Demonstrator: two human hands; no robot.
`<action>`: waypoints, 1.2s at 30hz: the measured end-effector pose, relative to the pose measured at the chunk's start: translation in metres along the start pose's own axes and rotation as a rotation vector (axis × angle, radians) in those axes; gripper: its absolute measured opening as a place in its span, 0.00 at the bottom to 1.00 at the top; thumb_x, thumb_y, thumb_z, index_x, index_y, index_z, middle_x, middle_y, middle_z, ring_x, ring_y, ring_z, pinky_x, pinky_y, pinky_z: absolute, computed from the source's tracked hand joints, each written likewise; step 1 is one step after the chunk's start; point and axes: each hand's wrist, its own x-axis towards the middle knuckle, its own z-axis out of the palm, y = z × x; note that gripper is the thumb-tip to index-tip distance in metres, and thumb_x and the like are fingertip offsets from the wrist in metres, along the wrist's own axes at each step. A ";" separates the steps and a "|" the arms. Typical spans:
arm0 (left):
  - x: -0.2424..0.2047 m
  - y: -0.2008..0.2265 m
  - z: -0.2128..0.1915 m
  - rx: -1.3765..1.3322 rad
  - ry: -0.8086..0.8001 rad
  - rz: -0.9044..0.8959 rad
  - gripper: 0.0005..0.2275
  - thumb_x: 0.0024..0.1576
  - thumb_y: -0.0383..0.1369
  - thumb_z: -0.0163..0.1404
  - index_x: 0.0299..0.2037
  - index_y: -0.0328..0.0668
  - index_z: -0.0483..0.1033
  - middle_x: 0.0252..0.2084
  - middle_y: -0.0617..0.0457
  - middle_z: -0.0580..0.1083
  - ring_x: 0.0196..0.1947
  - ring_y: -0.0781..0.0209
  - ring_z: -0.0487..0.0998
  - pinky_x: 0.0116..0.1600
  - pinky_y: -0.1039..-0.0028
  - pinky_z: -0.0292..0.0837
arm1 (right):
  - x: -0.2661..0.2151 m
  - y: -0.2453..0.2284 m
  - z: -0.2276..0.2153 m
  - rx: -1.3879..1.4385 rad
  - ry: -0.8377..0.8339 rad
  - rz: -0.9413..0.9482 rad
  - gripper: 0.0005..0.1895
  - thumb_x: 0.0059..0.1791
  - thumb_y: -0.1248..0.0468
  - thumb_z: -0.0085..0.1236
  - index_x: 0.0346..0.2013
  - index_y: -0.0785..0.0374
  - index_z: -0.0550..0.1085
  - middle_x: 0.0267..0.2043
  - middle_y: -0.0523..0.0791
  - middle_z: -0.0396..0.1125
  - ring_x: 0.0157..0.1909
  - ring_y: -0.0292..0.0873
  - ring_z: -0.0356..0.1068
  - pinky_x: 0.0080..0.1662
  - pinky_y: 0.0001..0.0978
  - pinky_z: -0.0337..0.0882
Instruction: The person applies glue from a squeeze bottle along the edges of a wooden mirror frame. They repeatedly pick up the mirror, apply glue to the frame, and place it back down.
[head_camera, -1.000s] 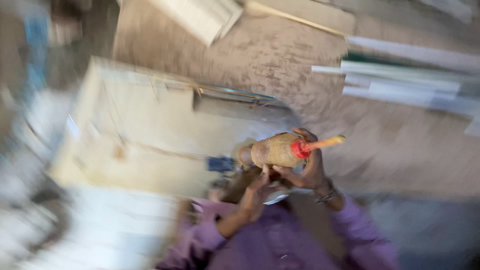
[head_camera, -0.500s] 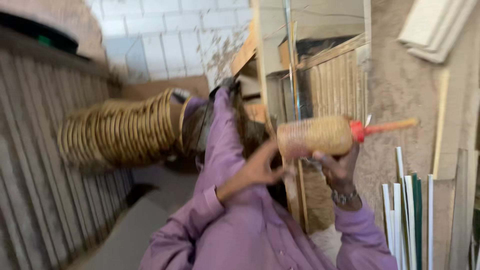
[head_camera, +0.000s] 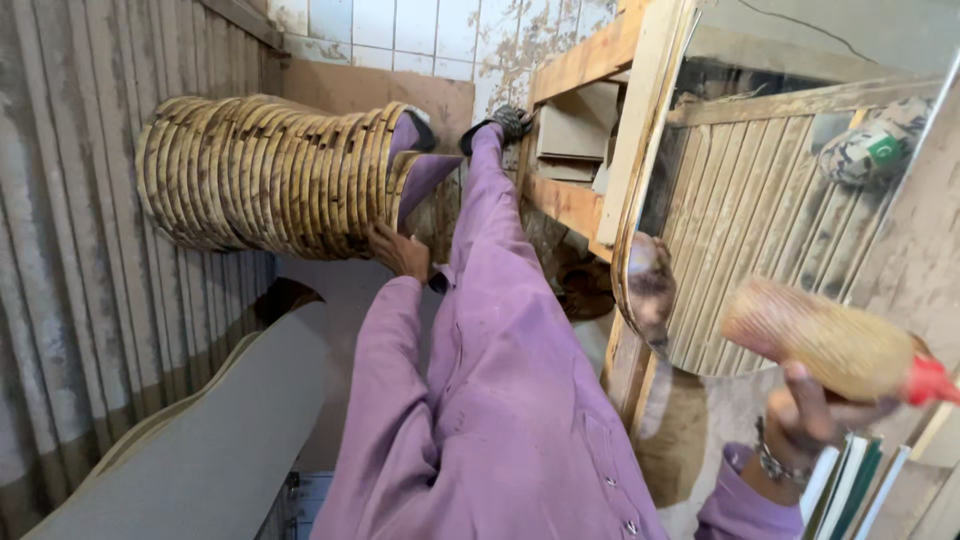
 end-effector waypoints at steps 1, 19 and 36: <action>-0.002 0.005 0.007 -0.120 0.059 -0.161 0.40 0.53 0.35 0.61 0.75 0.38 0.52 0.75 0.32 0.52 0.75 0.33 0.54 0.75 0.45 0.52 | -0.002 0.008 -0.003 0.148 0.060 0.139 0.48 0.42 0.68 0.56 0.76 0.65 0.51 0.73 0.59 0.50 0.71 0.59 0.58 0.70 0.51 0.63; -0.003 0.002 0.021 -0.265 -0.079 0.307 0.07 0.44 0.31 0.58 0.28 0.34 0.80 0.30 0.33 0.77 0.33 0.32 0.79 0.46 0.48 0.75 | -0.125 -0.022 -0.081 0.359 0.516 0.475 0.47 0.40 0.65 0.65 0.68 0.71 0.51 0.68 0.56 0.56 0.73 0.58 0.59 0.74 0.50 0.62; 0.047 0.025 -0.006 -0.141 0.014 0.235 0.06 0.45 0.26 0.57 0.32 0.35 0.83 0.32 0.35 0.79 0.33 0.37 0.82 0.45 0.54 0.78 | -0.068 -0.083 -0.086 0.178 0.367 0.510 0.52 0.38 0.64 0.65 0.72 0.70 0.50 0.65 0.53 0.54 0.62 0.54 0.61 0.67 0.46 0.66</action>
